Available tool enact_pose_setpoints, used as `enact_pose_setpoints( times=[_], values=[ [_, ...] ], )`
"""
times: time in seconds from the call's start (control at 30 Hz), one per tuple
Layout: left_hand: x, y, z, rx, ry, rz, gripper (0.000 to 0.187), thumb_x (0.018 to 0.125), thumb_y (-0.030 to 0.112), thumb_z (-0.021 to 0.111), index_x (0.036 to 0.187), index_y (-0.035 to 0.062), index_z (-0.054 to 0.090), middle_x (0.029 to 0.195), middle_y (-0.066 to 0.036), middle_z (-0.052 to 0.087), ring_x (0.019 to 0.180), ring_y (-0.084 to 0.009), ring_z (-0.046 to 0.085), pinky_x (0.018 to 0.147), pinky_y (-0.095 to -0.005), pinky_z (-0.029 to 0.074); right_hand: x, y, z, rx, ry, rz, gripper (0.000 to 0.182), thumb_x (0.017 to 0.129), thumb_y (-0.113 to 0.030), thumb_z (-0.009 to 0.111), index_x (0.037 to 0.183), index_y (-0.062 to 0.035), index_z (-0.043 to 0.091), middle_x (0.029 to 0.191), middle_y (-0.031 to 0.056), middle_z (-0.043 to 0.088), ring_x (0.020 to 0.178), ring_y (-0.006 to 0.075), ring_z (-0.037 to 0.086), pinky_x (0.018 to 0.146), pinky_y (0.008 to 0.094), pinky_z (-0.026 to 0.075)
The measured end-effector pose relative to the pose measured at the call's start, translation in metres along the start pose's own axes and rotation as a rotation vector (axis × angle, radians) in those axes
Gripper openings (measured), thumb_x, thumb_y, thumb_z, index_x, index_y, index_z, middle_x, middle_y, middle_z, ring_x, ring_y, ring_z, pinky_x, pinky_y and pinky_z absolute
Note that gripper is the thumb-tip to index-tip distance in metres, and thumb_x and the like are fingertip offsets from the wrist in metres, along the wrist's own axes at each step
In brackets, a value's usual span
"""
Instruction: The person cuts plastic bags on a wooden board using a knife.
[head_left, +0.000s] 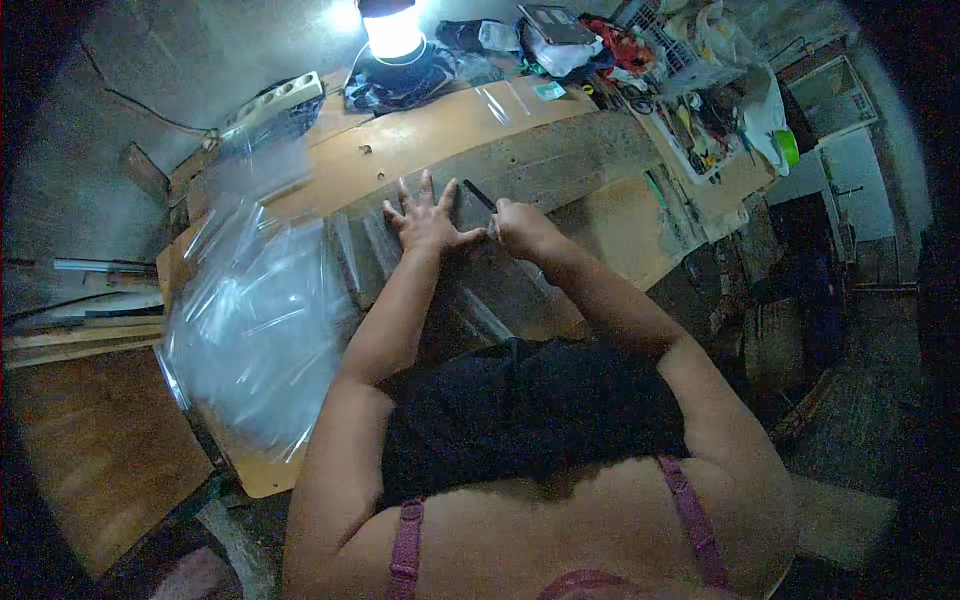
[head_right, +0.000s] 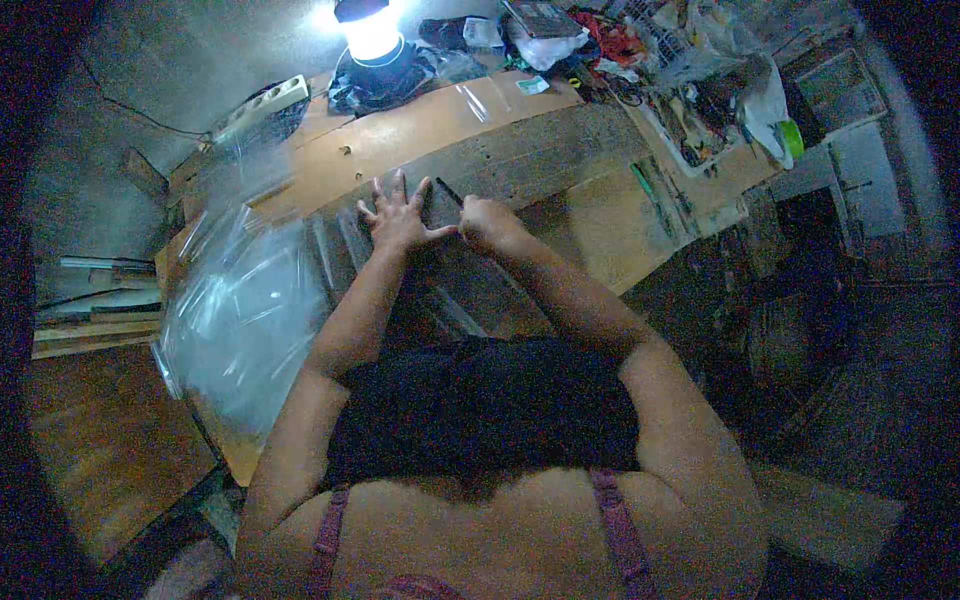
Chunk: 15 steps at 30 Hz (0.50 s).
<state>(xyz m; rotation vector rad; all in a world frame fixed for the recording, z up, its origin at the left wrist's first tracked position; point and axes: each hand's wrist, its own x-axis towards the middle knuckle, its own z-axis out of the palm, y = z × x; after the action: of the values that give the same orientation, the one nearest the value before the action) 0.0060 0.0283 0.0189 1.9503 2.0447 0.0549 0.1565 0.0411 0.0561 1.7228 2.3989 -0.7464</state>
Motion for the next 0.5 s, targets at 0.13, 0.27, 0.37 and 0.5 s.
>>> enact_pose_setpoints(
  times=[0.13,0.27,0.37,0.5],
  values=[
    [0.0,0.0,-0.001,-0.018,-0.001,-0.004,0.094,0.048,0.067,0.059,0.128,0.0365,0.022,0.139,-0.003,0.004,0.125,-0.0365,-0.004,0.094,-0.0599,0.001,0.001,-0.006,-0.001,-0.044,-0.006,0.046,0.025,0.08,-0.021,0.042,0.089,0.0019,0.043,0.083,0.0233,0.055,0.079,0.039,0.053,0.067,0.0454,0.041],
    [-0.002,0.001,-0.006,-0.012,-0.01,0.0,0.092,0.048,0.067,0.058,0.127,0.0372,0.023,0.139,-0.004,0.005,0.125,-0.0372,-0.003,0.094,-0.0597,0.001,0.002,-0.019,-0.009,-0.154,-0.086,0.104,0.026,0.079,-0.021,0.043,0.093,0.001,0.044,0.086,0.0218,0.056,0.083,0.0359,0.055,0.07,0.0441,0.042],
    [-0.003,0.001,-0.005,-0.013,-0.011,0.003,0.091,0.049,0.068,0.058,0.127,0.0374,0.024,0.139,-0.004,0.005,0.125,-0.0383,-0.003,0.093,-0.0603,0.001,-0.002,-0.027,-0.017,-0.165,-0.109,0.137,0.027,0.078,-0.021,0.045,0.095,0.0001,0.045,0.089,0.0208,0.056,0.085,0.0342,0.055,0.071,0.0432,0.043],
    [-0.001,0.0,-0.003,0.005,-0.001,0.015,0.09,0.049,0.069,0.057,0.127,0.0374,0.025,0.139,-0.005,0.006,0.124,-0.0395,-0.002,0.092,-0.0613,0.0,0.003,-0.027,-0.015,-0.174,-0.105,0.091,0.03,0.078,-0.024,0.046,0.097,-0.0006,0.046,0.092,0.0203,0.056,0.087,0.0335,0.055,0.072,0.0424,0.043]
  ],
)
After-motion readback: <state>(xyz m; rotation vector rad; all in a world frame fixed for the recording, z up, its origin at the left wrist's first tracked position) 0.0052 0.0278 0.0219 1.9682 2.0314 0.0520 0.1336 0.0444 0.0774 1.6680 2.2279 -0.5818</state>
